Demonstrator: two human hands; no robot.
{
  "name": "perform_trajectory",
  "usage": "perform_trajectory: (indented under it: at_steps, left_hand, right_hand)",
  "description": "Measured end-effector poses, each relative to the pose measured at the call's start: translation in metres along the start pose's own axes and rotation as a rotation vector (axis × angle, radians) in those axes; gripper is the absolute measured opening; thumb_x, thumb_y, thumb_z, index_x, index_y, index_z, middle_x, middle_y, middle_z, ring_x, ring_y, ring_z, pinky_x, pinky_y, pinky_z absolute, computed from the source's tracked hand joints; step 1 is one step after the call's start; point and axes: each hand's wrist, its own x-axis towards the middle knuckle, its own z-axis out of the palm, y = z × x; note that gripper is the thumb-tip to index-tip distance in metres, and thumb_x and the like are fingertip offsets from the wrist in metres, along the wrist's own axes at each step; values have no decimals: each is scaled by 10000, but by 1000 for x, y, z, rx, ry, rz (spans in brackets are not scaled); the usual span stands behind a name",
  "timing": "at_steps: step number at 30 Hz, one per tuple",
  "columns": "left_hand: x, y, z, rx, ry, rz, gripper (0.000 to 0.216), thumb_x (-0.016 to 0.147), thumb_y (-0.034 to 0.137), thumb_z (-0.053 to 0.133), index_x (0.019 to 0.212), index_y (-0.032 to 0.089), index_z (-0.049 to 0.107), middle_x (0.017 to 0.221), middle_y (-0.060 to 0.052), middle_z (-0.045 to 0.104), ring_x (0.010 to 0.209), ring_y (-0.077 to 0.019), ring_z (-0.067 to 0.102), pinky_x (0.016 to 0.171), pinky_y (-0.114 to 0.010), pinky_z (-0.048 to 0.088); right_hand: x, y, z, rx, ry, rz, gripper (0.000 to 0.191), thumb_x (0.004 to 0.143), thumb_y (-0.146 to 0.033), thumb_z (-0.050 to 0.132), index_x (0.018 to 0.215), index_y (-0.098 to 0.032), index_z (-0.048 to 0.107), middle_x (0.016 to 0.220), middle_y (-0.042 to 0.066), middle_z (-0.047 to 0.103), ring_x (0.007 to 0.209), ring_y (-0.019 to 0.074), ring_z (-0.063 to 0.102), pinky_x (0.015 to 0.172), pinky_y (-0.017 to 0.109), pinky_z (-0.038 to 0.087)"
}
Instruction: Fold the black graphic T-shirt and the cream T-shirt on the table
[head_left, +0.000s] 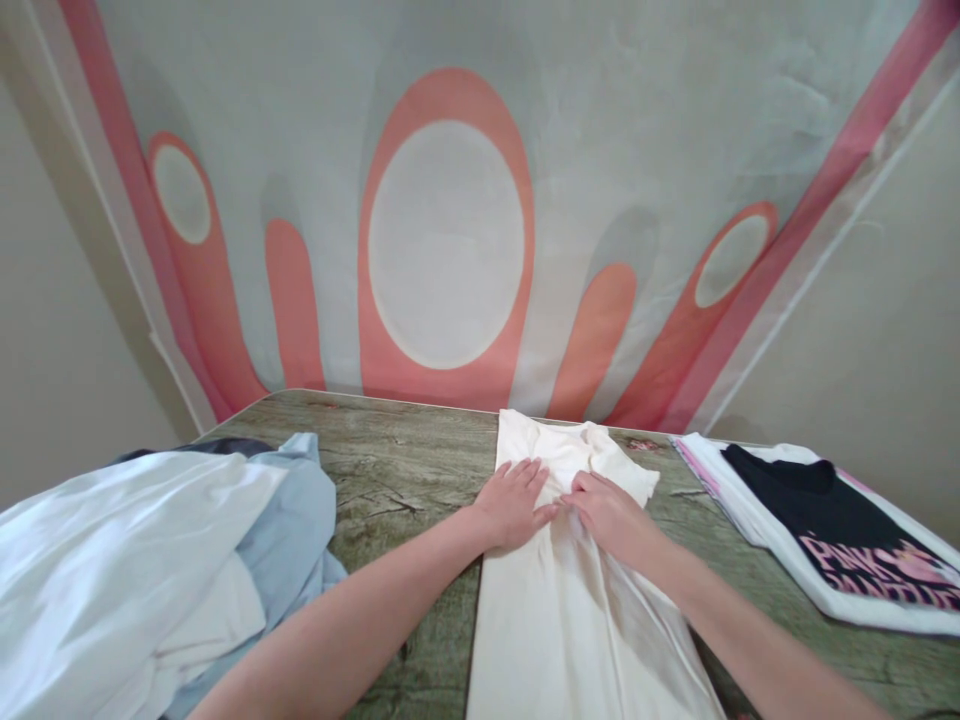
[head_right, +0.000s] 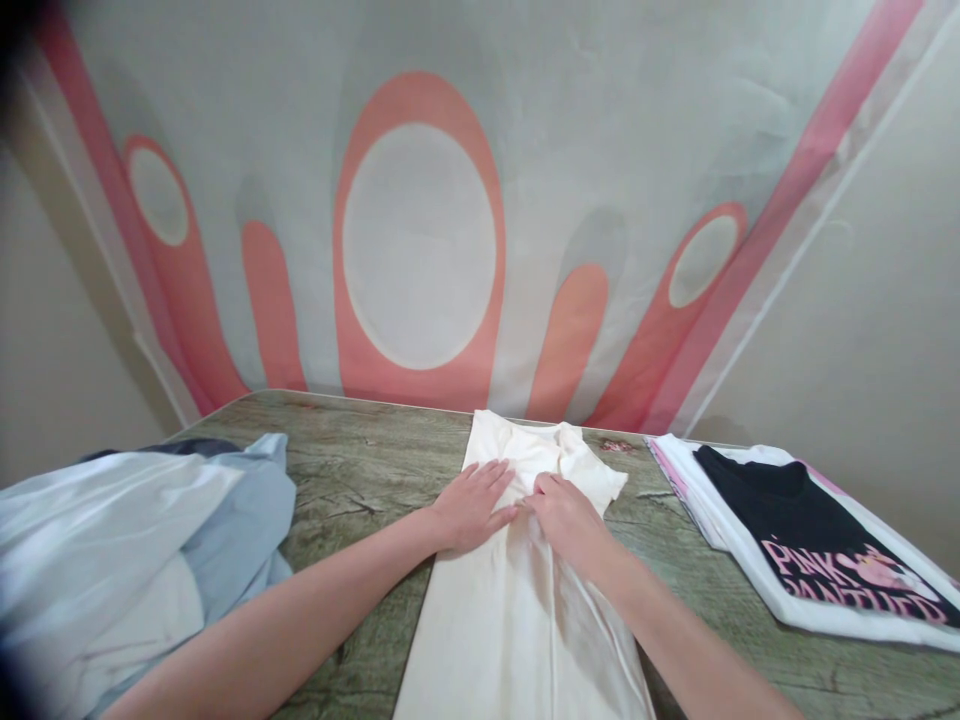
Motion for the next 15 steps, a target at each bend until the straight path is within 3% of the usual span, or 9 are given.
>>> perform_trajectory:
  at_steps: [3,6,10,15]
  left_hand:
    - [-1,0,-1,-8,0,-5,633,907,560,132,1378,165,282,1468,-88,228,1346,-234,186,1075,-423,159]
    - [0,0,-1,2,2,0,603,910,539,168,1370,171,299,1459,-85,255,1342,-232,197,1070,-419,171]
    - [0,0,1,29,17,-5,604,910,527,187,1367,149,307,1450,-98,272,1338,-237,203,1067,-413,176]
    - [-1,0,5,25,39,-10,609,914,528,167,1377,151,290,1451,-94,270,1339,-232,202,1074,-404,161]
  right_hand:
    - [2,6,-16,193,-66,7,261,806,-84,442,825,-190,680,817,40,609,770,146,560,723,253,421]
    - [13,17,-25,247,-4,64,270,818,-111,422,874,-173,679,863,56,652,828,161,583,780,273,430]
    - [31,22,-10,166,81,56,332,819,-69,369,994,-126,646,991,96,646,940,173,567,875,301,406]
    - [19,4,11,6,-36,-10,280,796,-64,431,922,-166,659,962,78,654,916,190,574,839,306,401]
